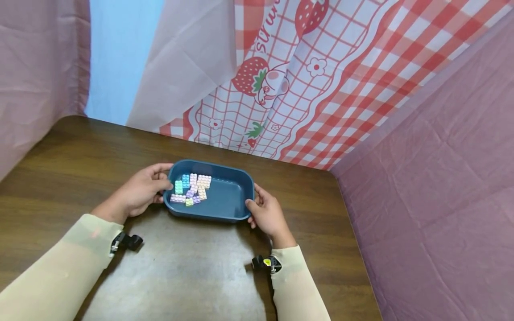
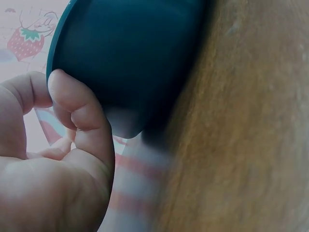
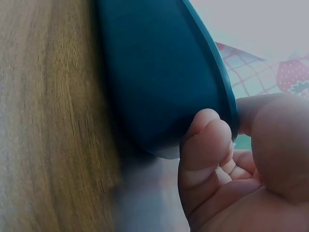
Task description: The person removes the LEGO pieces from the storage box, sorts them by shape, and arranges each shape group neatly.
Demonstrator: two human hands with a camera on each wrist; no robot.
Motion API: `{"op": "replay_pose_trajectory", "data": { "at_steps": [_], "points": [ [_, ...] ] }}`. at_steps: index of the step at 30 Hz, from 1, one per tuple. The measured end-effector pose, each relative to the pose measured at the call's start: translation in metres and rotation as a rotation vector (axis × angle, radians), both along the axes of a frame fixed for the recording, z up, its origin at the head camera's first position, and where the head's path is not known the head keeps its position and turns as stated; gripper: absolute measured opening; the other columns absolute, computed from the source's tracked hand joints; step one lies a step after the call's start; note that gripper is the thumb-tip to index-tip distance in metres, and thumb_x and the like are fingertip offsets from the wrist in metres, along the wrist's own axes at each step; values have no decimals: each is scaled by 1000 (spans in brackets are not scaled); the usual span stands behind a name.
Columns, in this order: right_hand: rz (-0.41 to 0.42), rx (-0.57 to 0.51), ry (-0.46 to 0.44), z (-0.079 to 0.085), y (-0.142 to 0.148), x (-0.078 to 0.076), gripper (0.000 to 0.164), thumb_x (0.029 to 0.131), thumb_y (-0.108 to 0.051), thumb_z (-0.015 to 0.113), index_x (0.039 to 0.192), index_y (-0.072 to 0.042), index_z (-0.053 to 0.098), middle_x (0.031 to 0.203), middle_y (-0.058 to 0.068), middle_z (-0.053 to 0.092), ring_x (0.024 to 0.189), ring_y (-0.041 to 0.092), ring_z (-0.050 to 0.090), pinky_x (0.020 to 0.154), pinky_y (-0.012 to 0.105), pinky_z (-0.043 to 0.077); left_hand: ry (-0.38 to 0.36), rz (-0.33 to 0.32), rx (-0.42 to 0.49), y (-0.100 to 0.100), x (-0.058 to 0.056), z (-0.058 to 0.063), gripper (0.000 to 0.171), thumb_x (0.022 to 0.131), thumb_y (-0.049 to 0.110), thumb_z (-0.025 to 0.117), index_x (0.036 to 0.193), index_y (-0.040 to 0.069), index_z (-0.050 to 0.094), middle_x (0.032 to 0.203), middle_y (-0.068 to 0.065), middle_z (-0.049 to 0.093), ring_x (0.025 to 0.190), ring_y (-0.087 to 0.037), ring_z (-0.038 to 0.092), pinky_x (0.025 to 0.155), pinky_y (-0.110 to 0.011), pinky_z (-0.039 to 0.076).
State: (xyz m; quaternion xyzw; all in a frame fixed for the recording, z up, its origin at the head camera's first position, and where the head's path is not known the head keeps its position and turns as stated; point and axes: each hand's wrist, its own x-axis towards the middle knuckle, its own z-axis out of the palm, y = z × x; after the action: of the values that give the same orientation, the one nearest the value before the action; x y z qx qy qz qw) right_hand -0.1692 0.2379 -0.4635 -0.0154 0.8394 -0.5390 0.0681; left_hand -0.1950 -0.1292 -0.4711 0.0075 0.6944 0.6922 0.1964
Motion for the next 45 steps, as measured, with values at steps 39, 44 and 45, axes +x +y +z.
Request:
{"op": "replay_pose_trajectory", "data": {
  "at_steps": [39, 44, 45],
  "points": [
    [-13, -195, -1, -20, 0, -4, 56, 103, -12, 65, 155, -26, 50, 83, 13, 55, 46, 19, 55, 38, 31, 50, 8, 66, 169, 3, -2, -22, 69, 100, 5, 61, 162, 16, 35, 117, -21, 55, 79, -18, 64, 57, -27, 59],
    [-23, -164, -14, -15, 0, -4, 57, 103, -16, 67, 156, -23, 49, 84, 12, 56, 47, 18, 55, 41, 30, 51, 33, 72, 155, 3, -2, -23, 67, 100, 4, 61, 161, 16, 37, 112, -19, 55, 75, -17, 62, 56, -26, 59],
    [-33, -155, -18, -14, 1, -3, 57, 102, -18, 68, 156, -23, 50, 84, 12, 56, 47, 18, 55, 41, 29, 50, 38, 72, 153, 4, -3, -23, 67, 99, 4, 62, 161, 15, 38, 111, -18, 55, 75, -17, 62, 55, -26, 59]
  ]
}}
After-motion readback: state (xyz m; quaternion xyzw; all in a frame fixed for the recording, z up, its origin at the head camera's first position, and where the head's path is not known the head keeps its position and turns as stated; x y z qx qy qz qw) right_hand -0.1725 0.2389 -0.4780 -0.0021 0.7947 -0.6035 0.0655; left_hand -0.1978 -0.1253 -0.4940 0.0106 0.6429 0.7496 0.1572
